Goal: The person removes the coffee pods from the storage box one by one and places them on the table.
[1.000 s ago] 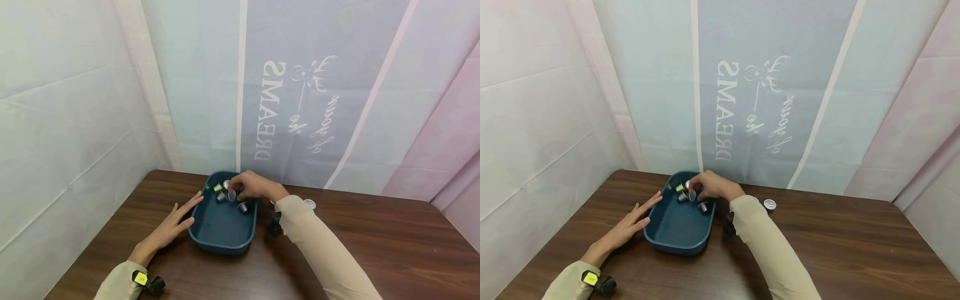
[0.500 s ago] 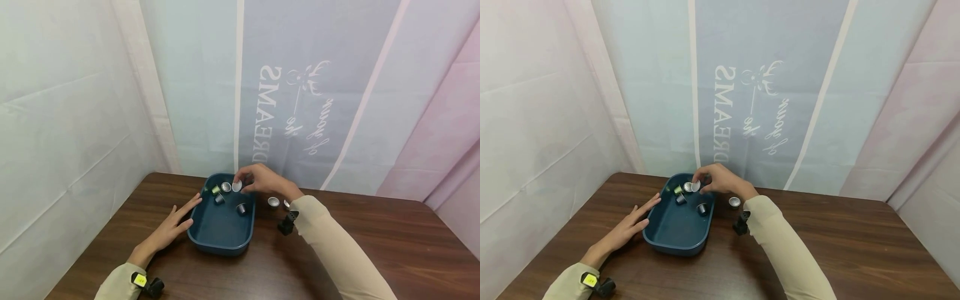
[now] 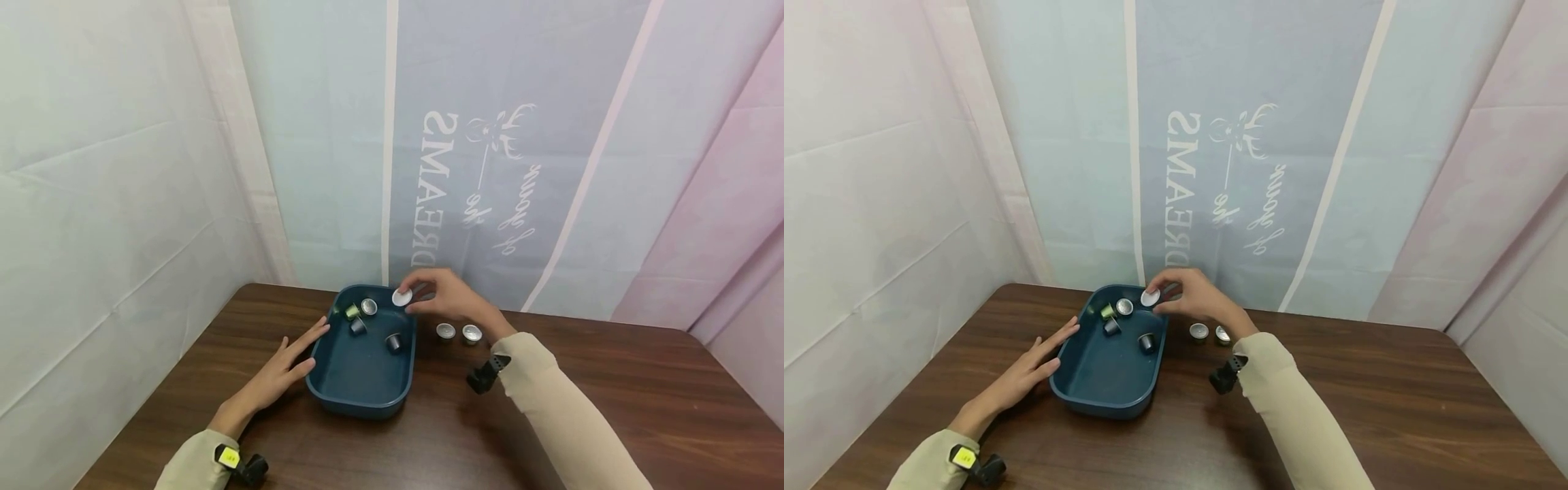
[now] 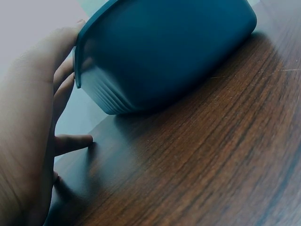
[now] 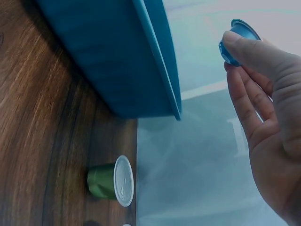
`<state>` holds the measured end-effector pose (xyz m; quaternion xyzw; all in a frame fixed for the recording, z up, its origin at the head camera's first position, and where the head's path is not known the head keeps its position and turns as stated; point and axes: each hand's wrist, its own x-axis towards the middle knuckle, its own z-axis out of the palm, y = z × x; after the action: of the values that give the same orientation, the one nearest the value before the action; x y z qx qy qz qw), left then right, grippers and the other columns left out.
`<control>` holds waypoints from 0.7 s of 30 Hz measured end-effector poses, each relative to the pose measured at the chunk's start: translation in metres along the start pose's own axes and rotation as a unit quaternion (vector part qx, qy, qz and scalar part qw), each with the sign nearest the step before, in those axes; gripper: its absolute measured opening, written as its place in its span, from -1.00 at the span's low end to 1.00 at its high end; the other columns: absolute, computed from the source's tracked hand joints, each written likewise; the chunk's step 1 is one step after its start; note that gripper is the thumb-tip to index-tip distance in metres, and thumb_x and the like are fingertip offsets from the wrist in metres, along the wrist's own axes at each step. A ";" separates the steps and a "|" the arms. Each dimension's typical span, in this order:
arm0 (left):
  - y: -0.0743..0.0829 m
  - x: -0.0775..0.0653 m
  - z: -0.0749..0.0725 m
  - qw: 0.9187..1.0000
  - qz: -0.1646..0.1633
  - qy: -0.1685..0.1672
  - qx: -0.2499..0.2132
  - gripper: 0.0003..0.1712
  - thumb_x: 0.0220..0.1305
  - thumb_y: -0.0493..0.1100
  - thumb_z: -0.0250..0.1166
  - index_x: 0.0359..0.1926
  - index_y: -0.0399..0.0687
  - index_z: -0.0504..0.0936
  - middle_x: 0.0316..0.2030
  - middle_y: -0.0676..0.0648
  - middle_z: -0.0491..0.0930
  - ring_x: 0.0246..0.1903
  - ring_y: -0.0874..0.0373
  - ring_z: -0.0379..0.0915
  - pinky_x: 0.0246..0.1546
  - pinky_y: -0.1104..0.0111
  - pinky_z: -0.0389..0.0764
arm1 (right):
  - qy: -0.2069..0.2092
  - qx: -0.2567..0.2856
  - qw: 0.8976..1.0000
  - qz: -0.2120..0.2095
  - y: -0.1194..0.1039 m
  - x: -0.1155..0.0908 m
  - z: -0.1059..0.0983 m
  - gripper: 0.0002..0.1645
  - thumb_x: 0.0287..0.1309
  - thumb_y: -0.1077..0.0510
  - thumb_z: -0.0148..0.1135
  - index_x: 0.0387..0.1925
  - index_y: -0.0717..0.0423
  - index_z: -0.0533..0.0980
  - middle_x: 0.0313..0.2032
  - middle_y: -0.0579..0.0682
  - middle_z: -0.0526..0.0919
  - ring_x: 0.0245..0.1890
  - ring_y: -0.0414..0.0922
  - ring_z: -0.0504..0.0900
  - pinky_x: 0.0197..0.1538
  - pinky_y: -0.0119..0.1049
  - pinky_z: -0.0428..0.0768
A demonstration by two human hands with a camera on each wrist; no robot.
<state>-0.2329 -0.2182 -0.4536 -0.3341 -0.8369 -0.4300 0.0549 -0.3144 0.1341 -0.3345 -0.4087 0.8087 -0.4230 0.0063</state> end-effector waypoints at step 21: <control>0.002 0.000 0.000 1.000 0.010 -0.001 -0.006 -0.32 0.41 -0.28 0.02 0.49 0.06 0.07 0.48 -0.12 -0.08 0.40 -0.24 -0.15 0.07 -0.46 -0.41 | 0.086 0.060 0.994 -0.014 -0.008 -0.061 -0.031 -0.65 -0.05 0.43 0.41 -0.15 0.36 0.56 -0.16 0.19 0.60 -0.16 0.14 0.60 -0.05 0.11 0.53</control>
<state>-0.2320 -0.2174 -0.4525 -0.3432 -0.8313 -0.4336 0.0563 -0.2795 0.1931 -0.3293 -0.3810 0.7735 -0.5046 -0.0449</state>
